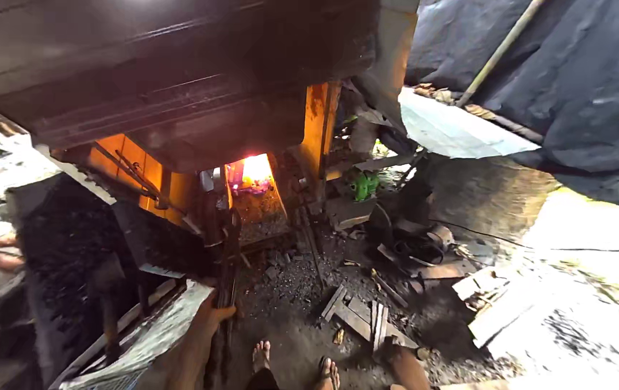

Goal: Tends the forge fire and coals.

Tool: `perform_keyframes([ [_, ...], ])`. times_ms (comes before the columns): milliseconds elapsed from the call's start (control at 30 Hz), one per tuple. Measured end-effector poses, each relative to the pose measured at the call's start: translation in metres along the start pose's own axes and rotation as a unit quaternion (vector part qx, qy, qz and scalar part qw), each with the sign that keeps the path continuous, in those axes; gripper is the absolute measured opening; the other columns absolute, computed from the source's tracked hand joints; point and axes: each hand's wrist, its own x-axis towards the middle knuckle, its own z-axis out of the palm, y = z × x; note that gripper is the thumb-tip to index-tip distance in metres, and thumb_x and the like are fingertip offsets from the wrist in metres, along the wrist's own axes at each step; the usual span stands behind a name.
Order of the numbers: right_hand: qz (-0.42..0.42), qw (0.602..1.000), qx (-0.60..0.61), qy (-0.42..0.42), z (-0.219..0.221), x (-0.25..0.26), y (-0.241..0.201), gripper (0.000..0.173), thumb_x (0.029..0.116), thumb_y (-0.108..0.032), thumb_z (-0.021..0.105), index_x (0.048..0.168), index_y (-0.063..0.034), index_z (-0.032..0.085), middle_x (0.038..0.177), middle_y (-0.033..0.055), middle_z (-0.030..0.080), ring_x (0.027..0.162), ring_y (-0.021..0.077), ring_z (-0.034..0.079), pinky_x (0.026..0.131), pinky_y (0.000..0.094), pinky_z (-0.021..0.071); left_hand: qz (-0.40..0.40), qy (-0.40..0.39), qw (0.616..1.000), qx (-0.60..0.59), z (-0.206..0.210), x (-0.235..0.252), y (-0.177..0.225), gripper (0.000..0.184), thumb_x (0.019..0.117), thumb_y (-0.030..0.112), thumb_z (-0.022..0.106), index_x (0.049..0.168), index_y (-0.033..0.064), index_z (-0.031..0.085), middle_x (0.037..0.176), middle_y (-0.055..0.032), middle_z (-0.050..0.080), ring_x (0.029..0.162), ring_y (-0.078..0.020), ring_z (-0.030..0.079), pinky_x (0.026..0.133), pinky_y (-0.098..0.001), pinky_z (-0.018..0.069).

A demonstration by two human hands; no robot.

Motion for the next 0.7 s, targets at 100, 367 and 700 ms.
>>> perform_keyframes([
  [100,-0.119,0.992,0.025,0.015,-0.033,0.082,-0.113,0.040,0.1084,-0.027,0.048,0.128,0.0031,0.066,0.125,0.0286,0.067,0.120,0.0456,0.063,0.106,0.0646,0.0458,-0.030,0.029,0.999,-0.008,0.004,-0.044,-0.018,0.041,0.0924,-0.008,0.061,0.131,-0.0022,0.050,0.100,-0.0192,0.072,0.085,-0.0291,0.073,0.075,-0.0432,0.0628],
  [367,-0.199,0.971,0.098,-0.090,-0.055,0.171,-0.360,0.064,0.1058,-0.042,0.055,0.151,0.0025,0.044,0.143,0.0294,0.055,0.134,0.0417,0.054,0.113,0.0581,0.0414,-0.068,0.086,0.994,-0.008,0.019,-0.085,-0.034,0.040,0.0926,-0.010,0.060,0.131,-0.0028,0.051,0.102,-0.0178,0.072,0.083,-0.0279,0.074,0.073,-0.0417,0.0636],
  [700,-0.241,0.967,0.063,-0.050,-0.073,0.050,-0.315,0.050,0.1082,-0.027,0.050,0.150,-0.0012,0.045,0.129,0.0274,0.063,0.116,0.0408,0.065,0.101,0.0584,0.0504,-0.065,0.034,0.994,-0.081,0.040,-0.034,-0.019,0.033,0.0978,-0.001,0.061,0.129,-0.0013,0.050,0.103,-0.0218,0.072,0.085,-0.0329,0.074,0.072,-0.0443,0.0636],
])
